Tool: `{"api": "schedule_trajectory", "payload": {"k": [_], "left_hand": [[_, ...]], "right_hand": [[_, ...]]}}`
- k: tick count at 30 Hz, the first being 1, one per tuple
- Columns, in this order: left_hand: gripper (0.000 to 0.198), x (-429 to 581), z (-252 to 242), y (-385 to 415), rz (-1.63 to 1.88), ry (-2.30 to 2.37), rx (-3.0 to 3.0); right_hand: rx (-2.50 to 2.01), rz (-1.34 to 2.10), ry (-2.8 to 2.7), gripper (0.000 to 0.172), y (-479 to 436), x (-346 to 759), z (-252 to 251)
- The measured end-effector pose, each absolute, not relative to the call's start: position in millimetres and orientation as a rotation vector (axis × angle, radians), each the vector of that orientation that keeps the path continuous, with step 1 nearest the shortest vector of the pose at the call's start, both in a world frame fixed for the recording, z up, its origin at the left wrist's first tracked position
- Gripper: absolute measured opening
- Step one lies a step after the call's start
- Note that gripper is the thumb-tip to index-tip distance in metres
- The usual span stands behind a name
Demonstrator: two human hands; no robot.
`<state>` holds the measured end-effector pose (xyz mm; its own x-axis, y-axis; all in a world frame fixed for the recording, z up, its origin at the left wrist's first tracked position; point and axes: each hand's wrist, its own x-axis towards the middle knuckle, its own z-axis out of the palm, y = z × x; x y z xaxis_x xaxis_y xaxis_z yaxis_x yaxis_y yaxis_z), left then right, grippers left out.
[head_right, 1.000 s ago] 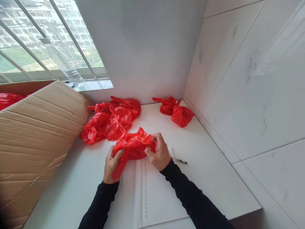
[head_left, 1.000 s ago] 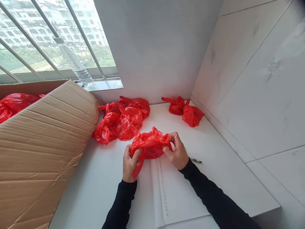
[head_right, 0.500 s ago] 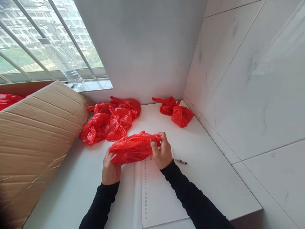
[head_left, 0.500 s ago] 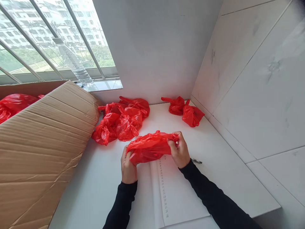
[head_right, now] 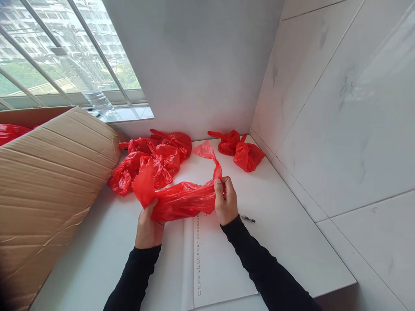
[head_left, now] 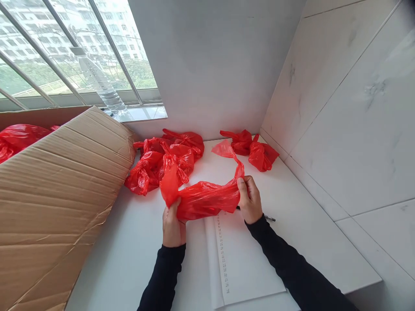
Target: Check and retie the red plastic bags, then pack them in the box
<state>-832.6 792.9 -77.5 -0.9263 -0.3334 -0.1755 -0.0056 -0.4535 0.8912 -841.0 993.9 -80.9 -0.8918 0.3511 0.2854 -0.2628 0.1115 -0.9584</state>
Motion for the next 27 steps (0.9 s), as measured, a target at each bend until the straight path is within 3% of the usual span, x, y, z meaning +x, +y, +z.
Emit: {"api": "schedule_trajectory", "payload": {"k": [2,6,8,11,12,15,20,27], "left_hand": [[0.037,-832.6,-76.1,792.4,-2.479,-1.496,0.521],[0.031,-832.6,-77.1,791.6,-2.486,-1.477,0.563],[0.030,-832.5,-78.8,791.2,-2.492,-1.483,0.559],[0.028,-831.9,-79.3,791.8,-2.518,-1.501,0.529],[0.029,-831.6,-78.5,792.7,-2.533,-1.508,0.508],[0.040,-830.9,-73.8,797.6,-2.588,-1.542,0.400],[0.059,-831.5,-73.9,802.2,-2.582,-1.622,0.303],[0.051,-832.6,-85.8,793.8,-2.584,-1.573,0.347]], "right_hand": [[-0.024,1.834,-2.017,0.024,993.1,-842.2,-84.5],[0.171,1.743,-2.314,0.053,987.5,-841.0,-91.3],[0.260,1.655,-2.433,0.047,985.3,-841.2,-94.0],[0.345,1.553,-2.521,0.016,984.7,-842.8,-96.2],[0.356,1.518,-2.521,0.014,985.0,-843.2,-96.2],[0.317,1.494,-2.448,0.021,986.3,-842.8,-94.7],[0.126,1.781,-2.269,0.025,986.4,-839.4,-91.3],[0.027,1.911,-2.158,0.029,985.1,-840.1,-90.3]]}}
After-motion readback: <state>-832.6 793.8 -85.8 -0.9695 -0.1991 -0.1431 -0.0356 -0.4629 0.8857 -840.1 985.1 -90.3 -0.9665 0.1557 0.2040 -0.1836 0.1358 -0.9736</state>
